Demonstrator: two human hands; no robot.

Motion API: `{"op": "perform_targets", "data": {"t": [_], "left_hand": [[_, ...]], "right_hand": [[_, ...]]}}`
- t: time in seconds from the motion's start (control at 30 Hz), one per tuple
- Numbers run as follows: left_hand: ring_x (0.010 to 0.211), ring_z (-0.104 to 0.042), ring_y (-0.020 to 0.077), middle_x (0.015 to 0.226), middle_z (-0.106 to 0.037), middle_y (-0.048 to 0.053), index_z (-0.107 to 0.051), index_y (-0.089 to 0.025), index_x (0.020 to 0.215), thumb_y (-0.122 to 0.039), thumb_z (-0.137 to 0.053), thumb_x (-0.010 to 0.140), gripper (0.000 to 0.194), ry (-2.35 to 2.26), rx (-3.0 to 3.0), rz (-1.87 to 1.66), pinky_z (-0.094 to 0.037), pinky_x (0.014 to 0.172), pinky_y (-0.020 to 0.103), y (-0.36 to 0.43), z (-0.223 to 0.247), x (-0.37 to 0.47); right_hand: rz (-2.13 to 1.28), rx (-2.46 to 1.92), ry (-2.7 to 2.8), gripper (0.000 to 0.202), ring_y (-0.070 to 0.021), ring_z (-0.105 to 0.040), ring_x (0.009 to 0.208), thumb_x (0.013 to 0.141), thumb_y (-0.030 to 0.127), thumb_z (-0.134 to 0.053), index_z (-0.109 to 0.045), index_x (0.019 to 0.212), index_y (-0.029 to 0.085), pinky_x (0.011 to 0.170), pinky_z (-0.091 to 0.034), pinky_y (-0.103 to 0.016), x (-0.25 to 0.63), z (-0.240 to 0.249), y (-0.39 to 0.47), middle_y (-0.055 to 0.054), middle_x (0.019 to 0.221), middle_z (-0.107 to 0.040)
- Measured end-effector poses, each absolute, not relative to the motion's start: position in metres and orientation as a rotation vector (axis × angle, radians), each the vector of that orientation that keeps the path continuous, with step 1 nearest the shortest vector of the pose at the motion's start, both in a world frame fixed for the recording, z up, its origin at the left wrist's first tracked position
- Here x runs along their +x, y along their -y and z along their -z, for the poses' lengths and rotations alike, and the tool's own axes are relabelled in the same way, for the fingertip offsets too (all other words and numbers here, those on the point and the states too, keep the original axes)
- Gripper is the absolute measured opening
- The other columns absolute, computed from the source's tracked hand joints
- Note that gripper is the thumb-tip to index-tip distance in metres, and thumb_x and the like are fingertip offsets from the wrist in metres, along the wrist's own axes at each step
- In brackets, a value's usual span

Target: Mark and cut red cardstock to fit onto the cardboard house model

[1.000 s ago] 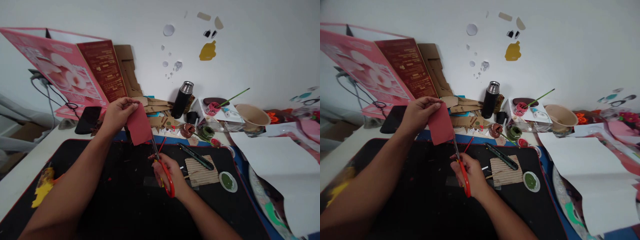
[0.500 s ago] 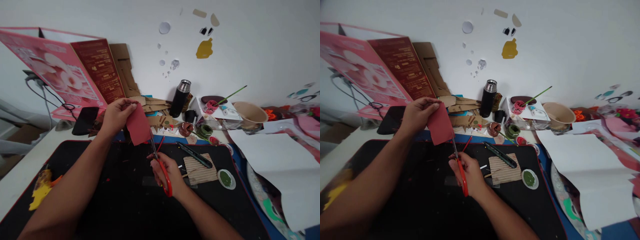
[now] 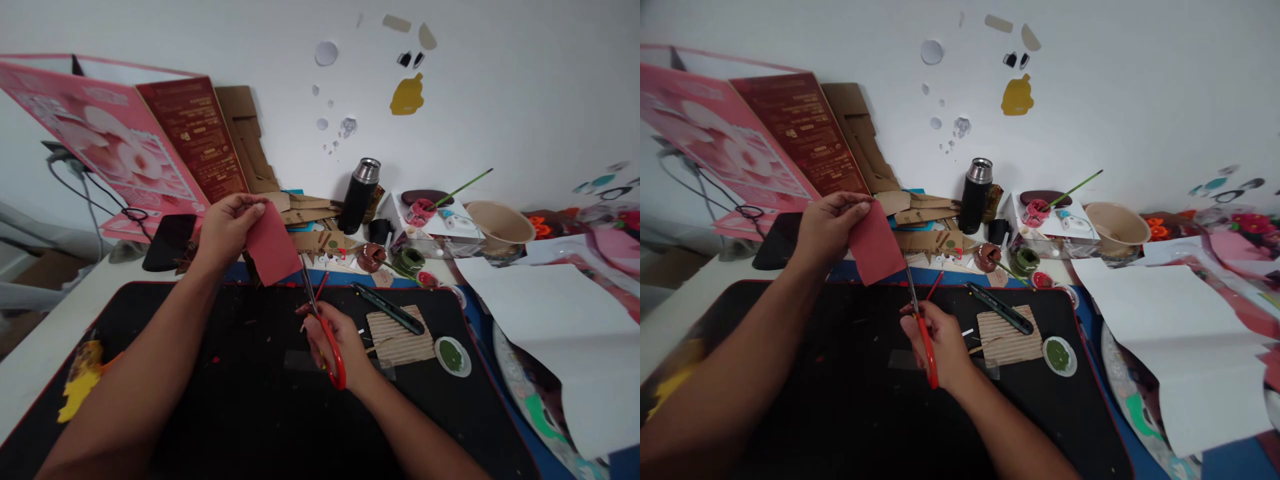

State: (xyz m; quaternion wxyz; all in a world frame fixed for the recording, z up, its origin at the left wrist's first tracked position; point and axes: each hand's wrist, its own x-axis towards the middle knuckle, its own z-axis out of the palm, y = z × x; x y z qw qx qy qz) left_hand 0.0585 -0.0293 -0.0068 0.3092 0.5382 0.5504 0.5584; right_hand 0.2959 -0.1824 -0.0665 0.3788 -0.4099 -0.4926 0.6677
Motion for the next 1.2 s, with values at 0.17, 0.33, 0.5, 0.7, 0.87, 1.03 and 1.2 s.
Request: {"op": "perform_targets", "data": {"t": [0.17,0.33,0.5,0.7,0.87,1.03,1.2], "left_hand": [[0.083,-0.069,0.0196,0.097,-0.077,0.006,-0.078,-0.022,0.104,-0.039,-0.076,0.086,0.025,-1.457,1.424,-1.489,-0.056,0.069,0.029,0.0297,0.0061,0.0572],[0.081,-0.068,0.0183,0.097,-0.078,0.006,-0.079,-0.022,0.103,-0.038,-0.076,0.087,0.023,-1.441,1.436,-1.492,-0.056,0.068,0.028,0.0302,0.0065,0.0556],[0.088,-0.071,0.0212,0.099,-0.079,0.007,-0.078,-0.023,0.102,-0.037,-0.076,0.086,0.021,-1.469,1.434,-1.467,-0.059,0.073,0.031,0.0315,0.0047,0.0599],[0.099,-0.072,0.0242,0.104,-0.078,0.008,-0.077,-0.023,0.102,-0.036,-0.075,0.088,0.019,-1.445,1.468,-1.459,-0.062,0.082,0.035,0.032,0.0058,0.0624],[0.098,-0.072,0.0245,0.103,-0.079,0.008,-0.077,-0.023,0.103,-0.038,-0.075,0.088,0.021,-1.458,1.476,-1.451,-0.062,0.081,0.035,0.0326,0.0071,0.0641],[0.098,-0.073,0.0231,0.104,-0.079,0.008,-0.078,-0.022,0.102,-0.036,-0.076,0.088,0.019,-1.425,1.474,-1.468,-0.061,0.085,0.034,0.0315,0.0081,0.0632],[0.096,-0.072,0.0238,0.103,-0.079,0.007,-0.078,-0.022,0.104,-0.039,-0.077,0.088,0.024,-1.448,1.478,-1.475,-0.062,0.08,0.034,0.0294,0.0117,0.0592]], "right_hand": [[-1.699,-1.048,1.286,0.071,-0.007,-0.042,0.039,0.092,0.082,-0.066,-0.067,0.117,0.016,0.038,-0.033,-0.018,0.2964,0.0646,0.1831,0.01,0.055,-0.047],[-1.664,-1.042,1.352,0.063,-0.007,-0.044,0.04,0.096,0.076,-0.066,-0.068,0.119,0.018,0.039,-0.034,-0.019,0.2975,0.0679,0.1834,0.009,0.059,-0.049],[-1.659,-1.047,1.352,0.062,-0.0076,-0.044,0.039,0.097,0.076,-0.065,-0.068,0.119,0.019,0.038,-0.033,-0.019,0.2973,0.0695,0.1833,0.01,0.057,-0.048],[-1.655,-1.036,1.349,0.06,-0.0084,-0.044,0.039,0.097,0.075,-0.064,-0.068,0.119,0.019,0.038,-0.033,-0.021,0.2969,0.0682,0.1832,0.009,0.057,-0.048],[-1.684,-1.052,1.308,0.065,-0.0074,-0.043,0.039,0.094,0.079,-0.065,-0.068,0.119,0.019,0.038,-0.034,-0.02,0.2961,0.0699,0.1831,0.008,0.06,-0.049],[-1.676,-1.044,1.31,0.064,-0.0074,-0.043,0.04,0.095,0.077,-0.066,-0.069,0.119,0.018,0.038,-0.035,-0.019,0.2962,0.0716,0.1832,0.009,0.058,-0.048],[-1.656,-1.049,1.335,0.063,-0.0075,-0.043,0.039,0.096,0.077,-0.065,-0.069,0.119,0.018,0.037,-0.033,-0.019,0.2965,0.0702,0.1832,0.009,0.057,-0.047]]}}
